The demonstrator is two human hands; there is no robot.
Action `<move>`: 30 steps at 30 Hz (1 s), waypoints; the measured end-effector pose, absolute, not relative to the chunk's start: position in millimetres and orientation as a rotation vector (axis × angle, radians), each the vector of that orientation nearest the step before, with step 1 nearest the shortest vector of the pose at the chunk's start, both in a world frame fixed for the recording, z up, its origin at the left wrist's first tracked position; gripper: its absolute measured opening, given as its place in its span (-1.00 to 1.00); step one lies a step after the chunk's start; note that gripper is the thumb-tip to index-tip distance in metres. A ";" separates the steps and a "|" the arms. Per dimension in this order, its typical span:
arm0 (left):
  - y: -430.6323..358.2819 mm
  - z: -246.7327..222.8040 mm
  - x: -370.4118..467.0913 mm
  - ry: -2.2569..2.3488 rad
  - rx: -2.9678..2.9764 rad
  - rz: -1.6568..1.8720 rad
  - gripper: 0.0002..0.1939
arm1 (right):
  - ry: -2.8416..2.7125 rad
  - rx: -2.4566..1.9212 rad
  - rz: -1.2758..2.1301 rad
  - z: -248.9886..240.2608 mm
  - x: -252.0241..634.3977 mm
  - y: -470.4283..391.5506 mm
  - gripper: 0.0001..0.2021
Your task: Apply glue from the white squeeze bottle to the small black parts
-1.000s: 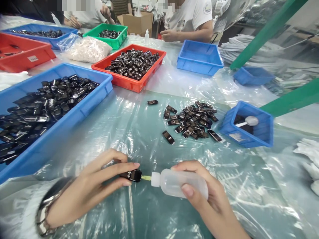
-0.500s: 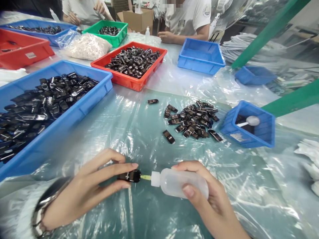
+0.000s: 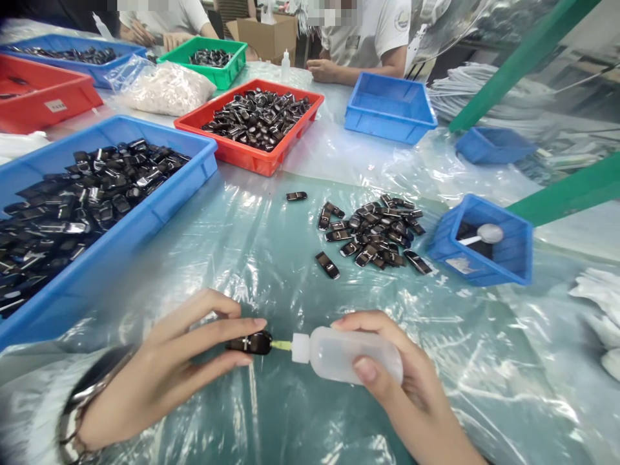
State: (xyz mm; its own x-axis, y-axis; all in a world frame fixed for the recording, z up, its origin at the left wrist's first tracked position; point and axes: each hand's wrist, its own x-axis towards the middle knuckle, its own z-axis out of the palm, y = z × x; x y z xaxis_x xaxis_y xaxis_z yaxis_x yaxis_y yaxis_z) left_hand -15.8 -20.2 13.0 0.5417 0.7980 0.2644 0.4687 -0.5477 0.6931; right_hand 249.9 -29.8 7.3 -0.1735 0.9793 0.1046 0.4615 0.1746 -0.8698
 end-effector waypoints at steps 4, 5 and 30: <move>-21.0 12.5 -16.2 1.009 2.232 0.754 -0.73 | -1.755 -1.378 0.922 8.4 250.1 -30.6 -0.79; -21.1 12.2 -16.3 1.006 2.235 0.748 -0.74 | -1.751 -1.384 0.925 8.4 250.1 -30.9 -0.79; 4.8 -1.6 -22.0 1.364 1.652 0.914 -0.79 | -1.550 -1.375 0.186 -13.7 243.2 -17.2 -0.59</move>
State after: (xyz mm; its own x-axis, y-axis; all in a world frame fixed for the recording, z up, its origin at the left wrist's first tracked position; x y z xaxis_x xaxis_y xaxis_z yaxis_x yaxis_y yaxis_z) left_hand -22.0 4.8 -1.6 0.1610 0.9859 0.0446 0.4158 -0.1088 0.9029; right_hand 243.2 -17.2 -13.7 0.1618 0.8107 0.5627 0.6545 0.3385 -0.6760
